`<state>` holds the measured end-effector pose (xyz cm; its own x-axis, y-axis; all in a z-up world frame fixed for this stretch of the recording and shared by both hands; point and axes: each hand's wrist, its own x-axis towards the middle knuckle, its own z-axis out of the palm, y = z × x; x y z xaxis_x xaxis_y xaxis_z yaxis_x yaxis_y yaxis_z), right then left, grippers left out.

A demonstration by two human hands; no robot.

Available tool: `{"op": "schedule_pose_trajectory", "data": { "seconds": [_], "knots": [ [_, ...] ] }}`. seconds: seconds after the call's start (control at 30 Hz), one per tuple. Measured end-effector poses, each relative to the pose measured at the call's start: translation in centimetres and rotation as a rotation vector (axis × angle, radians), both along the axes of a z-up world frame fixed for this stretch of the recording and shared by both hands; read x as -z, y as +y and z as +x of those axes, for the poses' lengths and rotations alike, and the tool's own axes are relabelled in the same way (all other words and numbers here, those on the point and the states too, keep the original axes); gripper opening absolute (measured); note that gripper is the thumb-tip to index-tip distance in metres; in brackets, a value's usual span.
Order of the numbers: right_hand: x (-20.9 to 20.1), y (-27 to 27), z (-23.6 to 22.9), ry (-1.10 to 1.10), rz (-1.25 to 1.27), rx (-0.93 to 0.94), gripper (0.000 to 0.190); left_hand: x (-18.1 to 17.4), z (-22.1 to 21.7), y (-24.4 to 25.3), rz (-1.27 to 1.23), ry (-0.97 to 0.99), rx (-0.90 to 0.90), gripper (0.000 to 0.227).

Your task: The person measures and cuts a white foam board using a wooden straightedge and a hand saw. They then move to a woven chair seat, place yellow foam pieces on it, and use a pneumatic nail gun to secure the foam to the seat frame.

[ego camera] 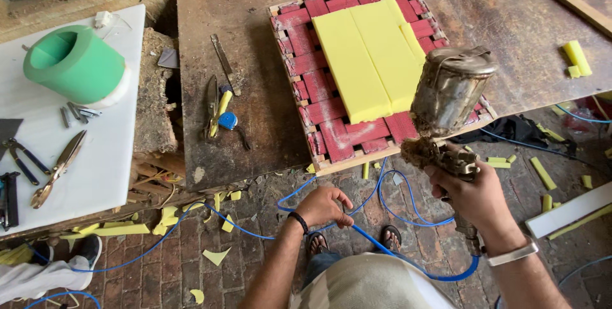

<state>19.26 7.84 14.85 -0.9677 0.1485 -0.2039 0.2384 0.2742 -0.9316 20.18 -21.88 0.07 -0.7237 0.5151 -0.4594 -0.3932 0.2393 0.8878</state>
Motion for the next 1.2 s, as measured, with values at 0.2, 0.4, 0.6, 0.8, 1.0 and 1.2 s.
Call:
{"op": "schedule_pose_trajectory", "data": {
  "seconds": [0.2,0.4,0.6,0.8,1.0,1.2],
  "knots": [
    [0.0,5.8,-0.2,0.065,0.014,0.049,0.043,-1.7,-0.3,5.1,-0.079,-0.037,0.000,0.036],
    [0.0,11.3,0.1,0.018,0.031,0.136,0.040,-3.4,-0.8,9.6,-0.229,0.007,0.086,0.035],
    [0.4,16.3,-0.5,0.115,0.013,0.192,0.032,-2.5,-1.9,13.7,-0.172,0.027,0.060,0.035],
    [-0.7,19.5,-2.2,0.158,0.159,0.247,0.044,-0.7,-3.0,17.2,-0.078,0.011,0.059,0.031],
    [-1.3,20.9,-6.7,0.287,0.012,0.149,0.035,0.3,-3.9,18.7,0.069,-0.009,-0.063,0.026],
    [-1.8,21.3,-11.7,0.339,0.030,0.079,0.024,-0.8,-3.5,18.1,-0.174,0.016,-0.178,0.030]
  ]
}}
